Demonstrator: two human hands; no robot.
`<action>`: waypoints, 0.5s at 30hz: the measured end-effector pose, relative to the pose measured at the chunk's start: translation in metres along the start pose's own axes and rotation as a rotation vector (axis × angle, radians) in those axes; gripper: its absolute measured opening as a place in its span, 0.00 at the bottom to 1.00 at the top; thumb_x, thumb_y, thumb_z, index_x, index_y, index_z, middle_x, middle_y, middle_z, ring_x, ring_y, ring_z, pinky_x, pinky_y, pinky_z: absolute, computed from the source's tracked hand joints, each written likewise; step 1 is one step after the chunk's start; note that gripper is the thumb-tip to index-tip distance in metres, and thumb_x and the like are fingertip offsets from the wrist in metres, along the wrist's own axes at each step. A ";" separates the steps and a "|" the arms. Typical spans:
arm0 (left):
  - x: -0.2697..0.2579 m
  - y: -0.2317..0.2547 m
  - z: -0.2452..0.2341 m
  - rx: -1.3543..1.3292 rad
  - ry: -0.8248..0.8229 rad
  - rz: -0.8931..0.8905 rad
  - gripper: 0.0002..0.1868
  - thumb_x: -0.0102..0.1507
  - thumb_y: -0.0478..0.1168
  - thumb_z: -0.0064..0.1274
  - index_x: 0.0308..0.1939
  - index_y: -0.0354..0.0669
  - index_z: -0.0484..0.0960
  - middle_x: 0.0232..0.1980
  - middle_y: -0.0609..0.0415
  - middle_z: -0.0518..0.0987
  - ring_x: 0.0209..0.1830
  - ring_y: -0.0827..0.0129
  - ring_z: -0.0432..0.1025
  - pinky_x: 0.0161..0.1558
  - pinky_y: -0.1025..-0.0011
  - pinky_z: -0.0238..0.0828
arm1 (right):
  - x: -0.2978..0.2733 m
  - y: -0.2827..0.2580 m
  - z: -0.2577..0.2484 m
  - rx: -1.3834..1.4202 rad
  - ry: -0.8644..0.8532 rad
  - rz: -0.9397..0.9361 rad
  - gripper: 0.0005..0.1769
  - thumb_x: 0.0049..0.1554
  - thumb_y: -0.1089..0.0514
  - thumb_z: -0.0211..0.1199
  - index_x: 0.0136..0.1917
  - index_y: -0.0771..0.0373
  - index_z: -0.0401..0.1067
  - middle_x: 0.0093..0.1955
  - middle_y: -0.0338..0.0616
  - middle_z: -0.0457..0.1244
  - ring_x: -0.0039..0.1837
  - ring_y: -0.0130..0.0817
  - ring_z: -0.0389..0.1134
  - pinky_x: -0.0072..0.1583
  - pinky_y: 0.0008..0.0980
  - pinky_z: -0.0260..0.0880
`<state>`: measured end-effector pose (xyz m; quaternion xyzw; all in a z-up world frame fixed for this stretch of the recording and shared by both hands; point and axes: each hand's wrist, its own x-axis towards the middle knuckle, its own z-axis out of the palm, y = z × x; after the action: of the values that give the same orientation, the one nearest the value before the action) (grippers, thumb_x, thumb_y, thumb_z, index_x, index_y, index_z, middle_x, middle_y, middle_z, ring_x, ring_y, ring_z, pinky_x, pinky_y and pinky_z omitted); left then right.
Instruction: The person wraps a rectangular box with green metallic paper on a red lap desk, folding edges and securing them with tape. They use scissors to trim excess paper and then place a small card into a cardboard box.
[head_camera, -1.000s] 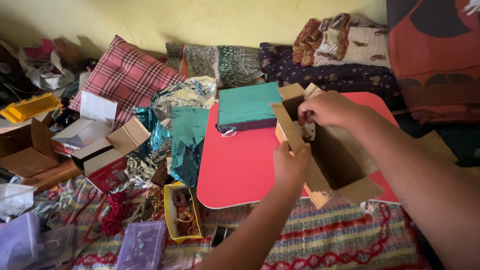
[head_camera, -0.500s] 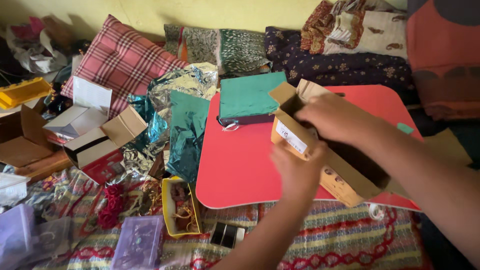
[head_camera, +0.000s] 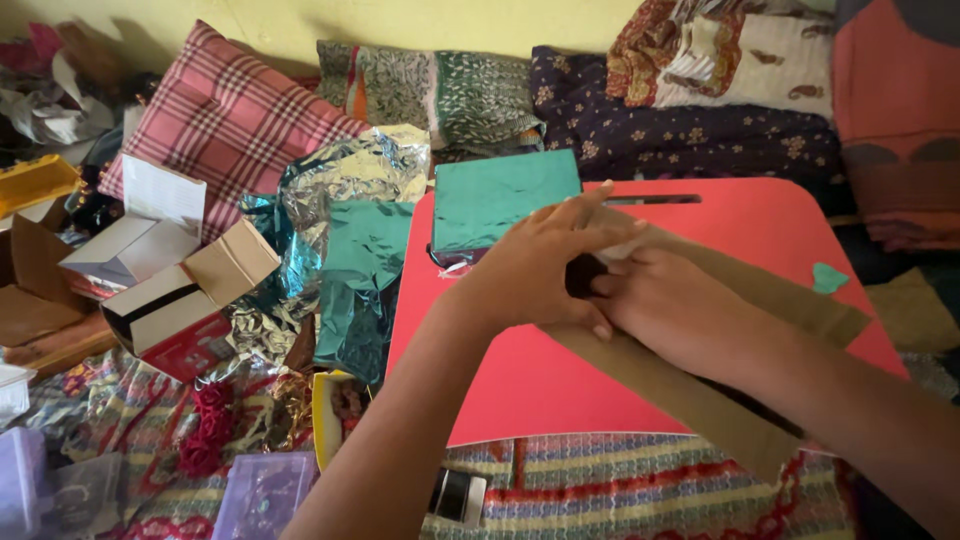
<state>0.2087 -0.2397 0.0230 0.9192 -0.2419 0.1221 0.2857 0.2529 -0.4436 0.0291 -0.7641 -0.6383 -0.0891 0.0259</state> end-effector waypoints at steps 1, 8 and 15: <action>-0.001 0.000 0.002 0.017 -0.013 -0.013 0.58 0.35 0.60 0.77 0.70 0.62 0.72 0.82 0.48 0.55 0.77 0.40 0.56 0.73 0.47 0.55 | 0.001 0.000 -0.002 0.003 -0.006 -0.009 0.08 0.51 0.58 0.58 0.41 0.61 0.75 0.45 0.42 0.69 0.55 0.39 0.69 0.61 0.43 0.66; -0.014 0.002 0.012 0.071 0.091 -0.018 0.65 0.33 0.69 0.74 0.72 0.57 0.69 0.77 0.49 0.61 0.69 0.43 0.64 0.67 0.45 0.59 | -0.004 -0.010 -0.010 -0.014 -0.074 0.181 0.12 0.49 0.57 0.60 0.47 0.55 0.77 0.50 0.43 0.68 0.52 0.42 0.69 0.51 0.41 0.69; -0.022 0.014 0.029 0.156 0.237 -0.070 0.67 0.36 0.79 0.66 0.73 0.52 0.69 0.71 0.44 0.66 0.67 0.44 0.65 0.63 0.47 0.60 | -0.020 -0.018 0.002 0.144 0.099 0.665 0.12 0.52 0.58 0.66 0.50 0.57 0.81 0.41 0.47 0.71 0.43 0.48 0.73 0.45 0.44 0.72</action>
<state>0.1858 -0.2585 -0.0022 0.9257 -0.1639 0.2380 0.2441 0.2327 -0.4590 0.0224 -0.9213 -0.3570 -0.0674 0.1384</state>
